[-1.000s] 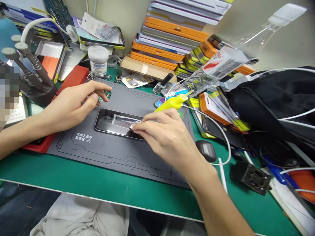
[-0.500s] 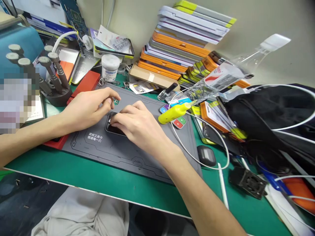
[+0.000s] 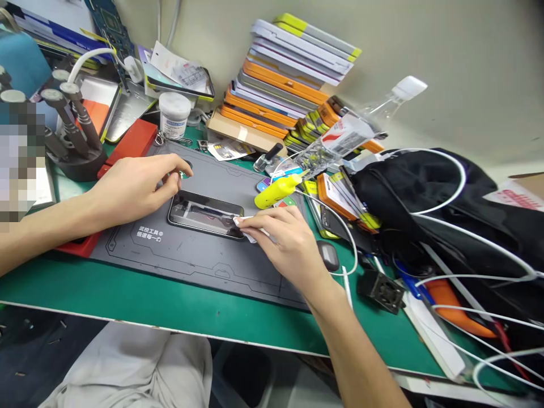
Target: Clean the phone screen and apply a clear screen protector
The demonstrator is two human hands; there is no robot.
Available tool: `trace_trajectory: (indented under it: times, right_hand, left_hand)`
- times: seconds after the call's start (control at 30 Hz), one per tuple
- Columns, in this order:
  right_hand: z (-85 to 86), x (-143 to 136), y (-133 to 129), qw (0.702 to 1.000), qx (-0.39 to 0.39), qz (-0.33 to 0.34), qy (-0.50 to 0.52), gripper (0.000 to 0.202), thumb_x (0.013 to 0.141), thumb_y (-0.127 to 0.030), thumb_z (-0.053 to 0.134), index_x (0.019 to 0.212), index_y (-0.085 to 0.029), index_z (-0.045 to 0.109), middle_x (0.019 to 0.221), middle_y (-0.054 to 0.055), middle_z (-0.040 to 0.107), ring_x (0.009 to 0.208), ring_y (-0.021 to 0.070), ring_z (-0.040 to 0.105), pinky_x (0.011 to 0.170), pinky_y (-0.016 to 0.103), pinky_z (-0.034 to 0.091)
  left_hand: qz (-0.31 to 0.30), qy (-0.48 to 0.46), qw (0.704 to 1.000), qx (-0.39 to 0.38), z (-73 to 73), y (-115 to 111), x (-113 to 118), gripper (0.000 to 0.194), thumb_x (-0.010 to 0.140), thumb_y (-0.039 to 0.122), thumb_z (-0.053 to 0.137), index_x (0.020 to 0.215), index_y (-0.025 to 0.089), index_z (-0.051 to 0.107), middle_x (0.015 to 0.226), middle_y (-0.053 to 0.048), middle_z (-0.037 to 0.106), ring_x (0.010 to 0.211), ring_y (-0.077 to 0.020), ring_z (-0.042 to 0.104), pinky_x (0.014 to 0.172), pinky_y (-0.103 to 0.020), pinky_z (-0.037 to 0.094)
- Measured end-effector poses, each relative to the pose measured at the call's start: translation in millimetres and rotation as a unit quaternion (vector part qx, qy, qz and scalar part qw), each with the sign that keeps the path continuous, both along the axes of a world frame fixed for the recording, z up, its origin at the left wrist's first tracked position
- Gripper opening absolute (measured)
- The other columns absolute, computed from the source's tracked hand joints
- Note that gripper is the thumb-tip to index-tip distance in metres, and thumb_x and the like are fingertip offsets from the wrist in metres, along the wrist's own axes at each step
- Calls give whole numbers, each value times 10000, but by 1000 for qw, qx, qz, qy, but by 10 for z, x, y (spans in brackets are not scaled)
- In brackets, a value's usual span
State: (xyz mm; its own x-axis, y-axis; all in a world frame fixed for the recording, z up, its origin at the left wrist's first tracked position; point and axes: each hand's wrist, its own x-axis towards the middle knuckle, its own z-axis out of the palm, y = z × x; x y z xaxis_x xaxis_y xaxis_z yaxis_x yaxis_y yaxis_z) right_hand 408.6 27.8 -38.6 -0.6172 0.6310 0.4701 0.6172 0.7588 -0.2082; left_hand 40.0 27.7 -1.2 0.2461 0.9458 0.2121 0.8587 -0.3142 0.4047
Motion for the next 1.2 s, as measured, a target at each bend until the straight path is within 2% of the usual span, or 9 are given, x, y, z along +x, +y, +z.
trace_trajectory:
  times: [0.33, 0.67, 0.83, 1.0, 1.2]
  right_hand:
    - [-151, 0, -86, 995, 59, 37, 75, 232, 1243, -98, 773, 1308, -299, 868, 1196, 35, 1015, 1076, 275, 944, 1003, 464, 648]
    - [-178, 22, -56, 996, 43, 35, 64, 320, 1293, -75, 656, 1396, -293, 867, 1316, 60, 1023, 1209, 292, 984, 1031, 464, 666]
    - [-185, 12, -34, 997, 35, 38, 50, 336, 1296, -52, 640, 1464, -272, 831, 1416, 85, 1010, 1368, 301, 971, 1129, 472, 685]
    - [-215, -28, 12, 997, 21, 55, 52, 428, 1293, -29, 583, 1524, -306, 814, 1473, 62, 1004, 1502, 311, 934, 1311, 552, 659]
    - [-211, -194, 26, 997, 0, 65, 33, 471, 1309, -56, 528, 1587, -303, 816, 1566, 74, 976, 1609, 316, 877, 1408, 600, 646]
  left_hand:
    - [6, 35, 999, 2, -21, -11, 9, 589, 1182, 466, 443, 1552, 319, 877, 1136, -36, 984, 959, -318, 922, 891, -416, 626]
    - [0, 47, 999, 11, -35, -10, 16, 586, 1196, 450, 438, 1563, 310, 873, 1133, -38, 988, 894, -309, 896, 849, -423, 592]
    - [-5, 40, 999, 26, -65, -4, -7, 573, 1182, 443, 449, 1553, 327, 871, 1106, -35, 981, 926, -328, 909, 835, -434, 585]
    - [-7, 44, 998, 40, -83, 5, -1, 587, 1179, 457, 432, 1538, 319, 875, 1093, -32, 981, 958, -333, 929, 820, -435, 572]
    - [-5, 43, 999, 32, -86, 3, -6, 566, 1192, 461, 466, 1554, 341, 885, 1107, -34, 983, 966, -336, 930, 885, -435, 642]
